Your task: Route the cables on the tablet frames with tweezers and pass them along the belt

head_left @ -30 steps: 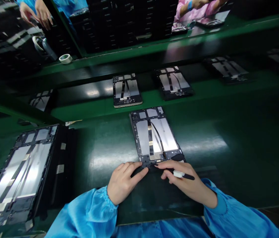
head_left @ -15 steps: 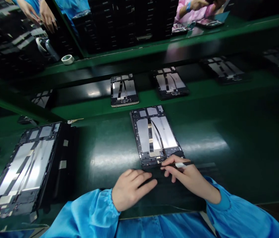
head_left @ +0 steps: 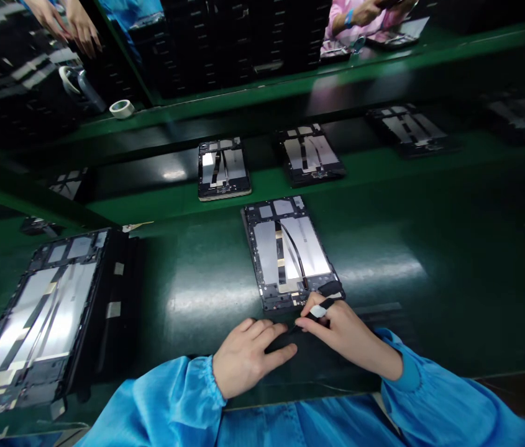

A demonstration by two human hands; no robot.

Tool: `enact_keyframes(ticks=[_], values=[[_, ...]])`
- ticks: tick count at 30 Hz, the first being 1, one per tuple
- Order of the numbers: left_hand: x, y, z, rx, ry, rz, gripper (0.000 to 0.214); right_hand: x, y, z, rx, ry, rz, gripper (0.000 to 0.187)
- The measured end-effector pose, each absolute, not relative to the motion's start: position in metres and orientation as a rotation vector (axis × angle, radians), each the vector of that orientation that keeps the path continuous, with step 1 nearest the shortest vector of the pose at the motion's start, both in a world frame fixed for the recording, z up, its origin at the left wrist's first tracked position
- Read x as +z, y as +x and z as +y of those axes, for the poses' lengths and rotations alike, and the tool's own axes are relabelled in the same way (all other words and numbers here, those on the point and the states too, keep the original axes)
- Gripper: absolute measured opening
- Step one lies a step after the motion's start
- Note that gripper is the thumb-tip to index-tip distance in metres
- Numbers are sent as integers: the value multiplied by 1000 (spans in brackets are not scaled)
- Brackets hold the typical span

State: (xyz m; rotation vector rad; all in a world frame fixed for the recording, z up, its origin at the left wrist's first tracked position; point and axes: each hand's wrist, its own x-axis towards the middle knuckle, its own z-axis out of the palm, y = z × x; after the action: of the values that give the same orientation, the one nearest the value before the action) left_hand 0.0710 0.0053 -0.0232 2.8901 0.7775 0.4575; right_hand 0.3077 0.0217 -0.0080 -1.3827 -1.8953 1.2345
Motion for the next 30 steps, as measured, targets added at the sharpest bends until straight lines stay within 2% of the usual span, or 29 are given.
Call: enact_keyframes(ticks=[6, 9, 16, 21, 30], values=[[-19, 71, 7, 591, 2840, 802, 25, 4, 317, 35, 1438, -1311, -1454, 31], [-14, 69, 14, 738, 2765, 900, 19, 16, 313, 59, 1528, -1310, -1430, 35], [-18, 60, 26, 814, 2755, 1104, 18, 13, 289, 98, 1792, -1322, -1489, 27], [-22, 59, 25, 814, 2752, 1114, 20, 10, 287, 98, 1784, -1357, -1531, 21], [-22, 60, 24, 811, 2736, 1128, 21, 13, 285, 96, 1771, -1378, -1497, 19]])
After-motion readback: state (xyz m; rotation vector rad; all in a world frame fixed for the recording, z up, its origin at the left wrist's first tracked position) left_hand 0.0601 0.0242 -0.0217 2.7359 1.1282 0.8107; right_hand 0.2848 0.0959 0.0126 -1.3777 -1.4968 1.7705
